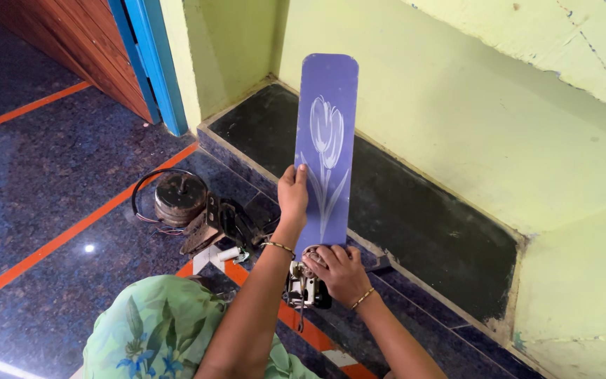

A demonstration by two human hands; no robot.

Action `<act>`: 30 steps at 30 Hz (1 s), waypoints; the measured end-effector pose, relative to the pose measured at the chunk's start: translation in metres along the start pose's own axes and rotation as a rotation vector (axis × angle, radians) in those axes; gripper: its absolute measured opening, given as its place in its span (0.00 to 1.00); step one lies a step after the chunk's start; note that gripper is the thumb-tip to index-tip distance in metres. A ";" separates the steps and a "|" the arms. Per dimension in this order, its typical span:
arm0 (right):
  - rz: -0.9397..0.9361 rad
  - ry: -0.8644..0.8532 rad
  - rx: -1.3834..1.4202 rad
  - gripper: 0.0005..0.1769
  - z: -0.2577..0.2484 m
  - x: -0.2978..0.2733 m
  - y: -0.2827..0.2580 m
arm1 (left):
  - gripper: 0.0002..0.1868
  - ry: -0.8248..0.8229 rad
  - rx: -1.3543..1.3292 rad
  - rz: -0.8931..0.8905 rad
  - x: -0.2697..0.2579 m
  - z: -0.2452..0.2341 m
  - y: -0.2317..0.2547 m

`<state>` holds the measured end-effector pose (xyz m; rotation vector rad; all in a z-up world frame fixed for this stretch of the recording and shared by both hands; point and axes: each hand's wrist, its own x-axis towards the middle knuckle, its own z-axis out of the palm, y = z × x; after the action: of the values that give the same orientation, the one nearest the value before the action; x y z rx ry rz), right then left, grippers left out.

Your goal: The person sits on the floor and wipes a black tiled ledge with a cloth. They then pick up a purple rectangular board and wipe both sides of it with the cloth.

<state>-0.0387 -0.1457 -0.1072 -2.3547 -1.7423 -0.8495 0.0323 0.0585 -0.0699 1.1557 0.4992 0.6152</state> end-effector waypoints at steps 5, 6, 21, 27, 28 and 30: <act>0.025 0.041 -0.137 0.21 -0.003 -0.001 0.026 | 0.19 -0.006 0.174 0.054 -0.006 0.006 0.012; 0.037 0.053 -0.140 0.21 -0.004 -0.001 0.032 | 0.19 -0.009 0.241 0.045 -0.010 0.006 0.015; 0.480 0.302 -0.355 0.25 -0.037 -0.013 0.154 | 0.20 -0.282 0.741 0.262 -0.049 0.037 0.004; 0.605 0.439 -0.242 0.28 -0.032 -0.015 0.138 | 0.20 -0.270 0.748 0.231 -0.057 0.043 0.008; 0.566 0.362 -0.284 0.30 -0.028 -0.017 0.127 | 0.20 -0.265 0.763 0.216 -0.055 0.040 0.011; 0.483 0.252 -0.291 0.30 -0.013 -0.016 0.092 | 0.20 -0.223 0.739 0.236 -0.050 0.037 0.016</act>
<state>0.0362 -0.1964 -0.0811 -2.5352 -0.9473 -1.2985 0.0162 0.0037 -0.0405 1.9820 0.4083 0.5012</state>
